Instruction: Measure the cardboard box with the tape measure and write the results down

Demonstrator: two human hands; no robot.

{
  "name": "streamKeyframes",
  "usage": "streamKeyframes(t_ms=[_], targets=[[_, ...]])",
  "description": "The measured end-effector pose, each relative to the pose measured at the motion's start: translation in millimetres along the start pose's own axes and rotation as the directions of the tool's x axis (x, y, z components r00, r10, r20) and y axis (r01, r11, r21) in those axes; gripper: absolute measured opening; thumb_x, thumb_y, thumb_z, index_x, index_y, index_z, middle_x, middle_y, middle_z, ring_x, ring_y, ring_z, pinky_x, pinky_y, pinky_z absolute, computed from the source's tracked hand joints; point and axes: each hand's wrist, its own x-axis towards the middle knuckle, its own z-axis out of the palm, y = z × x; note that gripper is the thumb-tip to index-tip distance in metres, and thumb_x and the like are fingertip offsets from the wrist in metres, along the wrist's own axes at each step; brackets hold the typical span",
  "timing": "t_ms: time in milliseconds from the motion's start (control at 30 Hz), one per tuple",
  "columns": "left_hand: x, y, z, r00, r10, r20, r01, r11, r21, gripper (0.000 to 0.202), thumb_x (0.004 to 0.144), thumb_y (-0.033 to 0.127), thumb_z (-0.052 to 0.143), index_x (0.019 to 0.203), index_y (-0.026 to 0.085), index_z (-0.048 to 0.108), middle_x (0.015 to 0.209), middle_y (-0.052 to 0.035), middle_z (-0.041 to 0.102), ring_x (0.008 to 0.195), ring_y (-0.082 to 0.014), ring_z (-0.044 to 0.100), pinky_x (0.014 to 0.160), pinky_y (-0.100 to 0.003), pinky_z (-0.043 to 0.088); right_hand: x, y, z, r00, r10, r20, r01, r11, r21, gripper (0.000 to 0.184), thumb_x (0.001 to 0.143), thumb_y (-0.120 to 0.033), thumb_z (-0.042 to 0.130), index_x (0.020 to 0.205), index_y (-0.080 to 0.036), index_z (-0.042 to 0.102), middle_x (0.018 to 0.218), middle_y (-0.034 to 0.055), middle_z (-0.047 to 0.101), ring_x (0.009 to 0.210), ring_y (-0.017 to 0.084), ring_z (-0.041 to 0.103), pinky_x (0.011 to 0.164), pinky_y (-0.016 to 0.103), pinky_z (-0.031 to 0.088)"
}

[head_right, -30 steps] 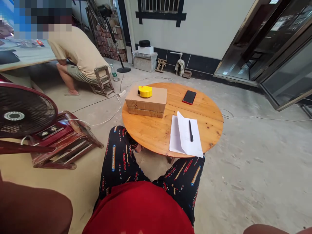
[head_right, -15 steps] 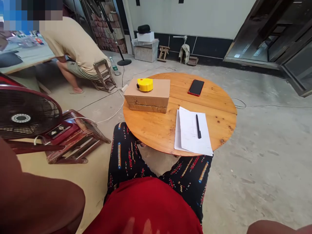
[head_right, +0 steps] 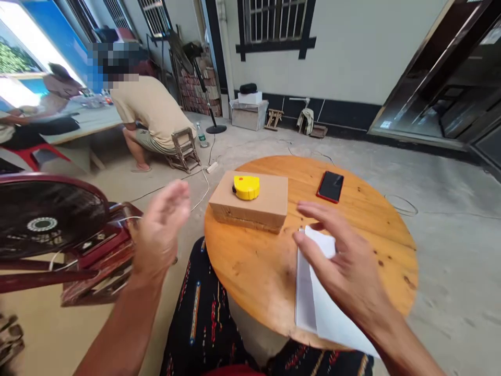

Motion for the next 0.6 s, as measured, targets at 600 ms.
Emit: streamKeyframes(t_ms=[600], targets=[[49.2, -105.7, 36.8, 0.943, -0.292, 0.162, 0.322, 0.923, -0.212, 0.059, 0.085, 0.044, 0.064, 0.138, 0.021, 0.05, 0.137, -0.0077, 0.058, 0.126, -0.0286, 0.053, 0.106, -0.038, 0.041, 128.4, 3.0, 96.6, 0.995, 0.082, 0.051, -0.09, 0.979, 0.181, 0.06, 0.073, -0.052, 0.071, 0.124, -0.023, 0.058, 0.116, 0.0084, 0.066, 0.099, 0.027, 0.063, 0.085, 0.04, 0.05]])
